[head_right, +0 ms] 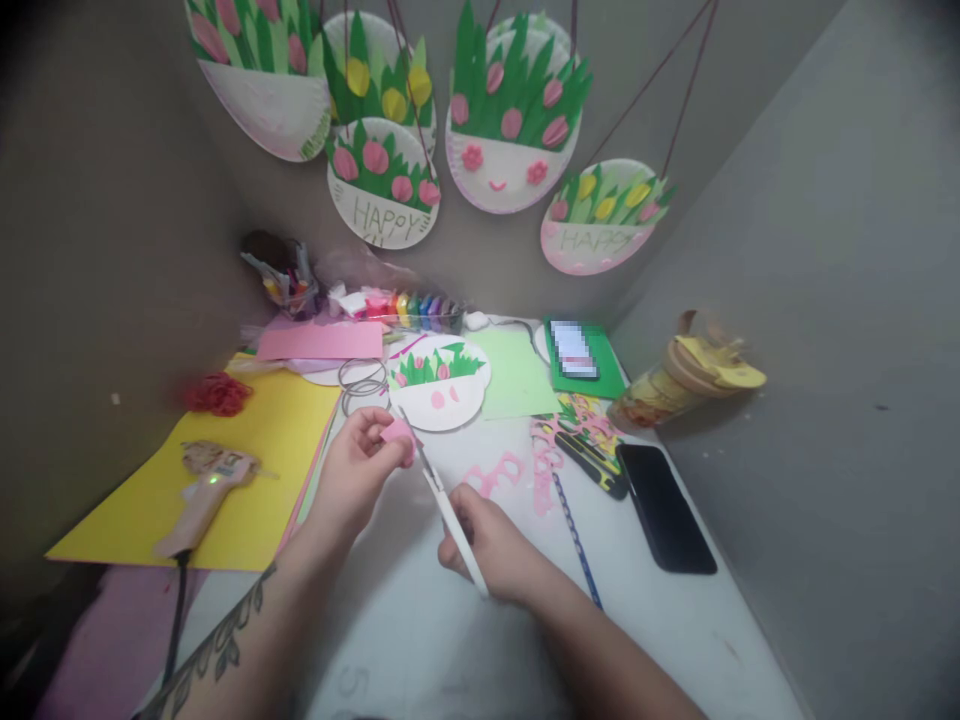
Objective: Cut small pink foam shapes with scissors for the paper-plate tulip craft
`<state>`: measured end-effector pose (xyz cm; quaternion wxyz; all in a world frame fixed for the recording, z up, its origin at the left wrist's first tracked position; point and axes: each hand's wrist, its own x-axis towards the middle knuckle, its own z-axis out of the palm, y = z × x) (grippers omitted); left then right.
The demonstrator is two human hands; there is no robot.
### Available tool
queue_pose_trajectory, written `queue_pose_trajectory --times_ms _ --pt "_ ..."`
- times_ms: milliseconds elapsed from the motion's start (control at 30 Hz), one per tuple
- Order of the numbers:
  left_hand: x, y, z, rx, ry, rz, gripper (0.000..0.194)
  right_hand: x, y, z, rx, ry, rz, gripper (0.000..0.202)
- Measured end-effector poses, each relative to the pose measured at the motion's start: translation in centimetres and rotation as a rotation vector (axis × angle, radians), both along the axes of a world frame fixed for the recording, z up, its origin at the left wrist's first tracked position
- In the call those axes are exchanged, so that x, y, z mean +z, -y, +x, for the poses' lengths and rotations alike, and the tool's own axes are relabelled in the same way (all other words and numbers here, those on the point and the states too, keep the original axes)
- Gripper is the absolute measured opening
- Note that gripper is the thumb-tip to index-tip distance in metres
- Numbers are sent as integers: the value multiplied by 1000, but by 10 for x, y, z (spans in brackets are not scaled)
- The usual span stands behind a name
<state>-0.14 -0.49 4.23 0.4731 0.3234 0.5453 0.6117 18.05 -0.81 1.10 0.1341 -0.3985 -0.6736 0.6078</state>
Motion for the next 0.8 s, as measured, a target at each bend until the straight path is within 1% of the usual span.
queue_pose_trajectory --times_ms 233,533,800 --pt "1 0 0 15 14 -3 29 1 -1 0 -6 21 11 18" --pt "3 1 2 -11 -4 -17 30 -1 0 2 4 -1 25 17" --pt "1 0 2 21 25 4 28 -1 -1 1 -10 18 18 18"
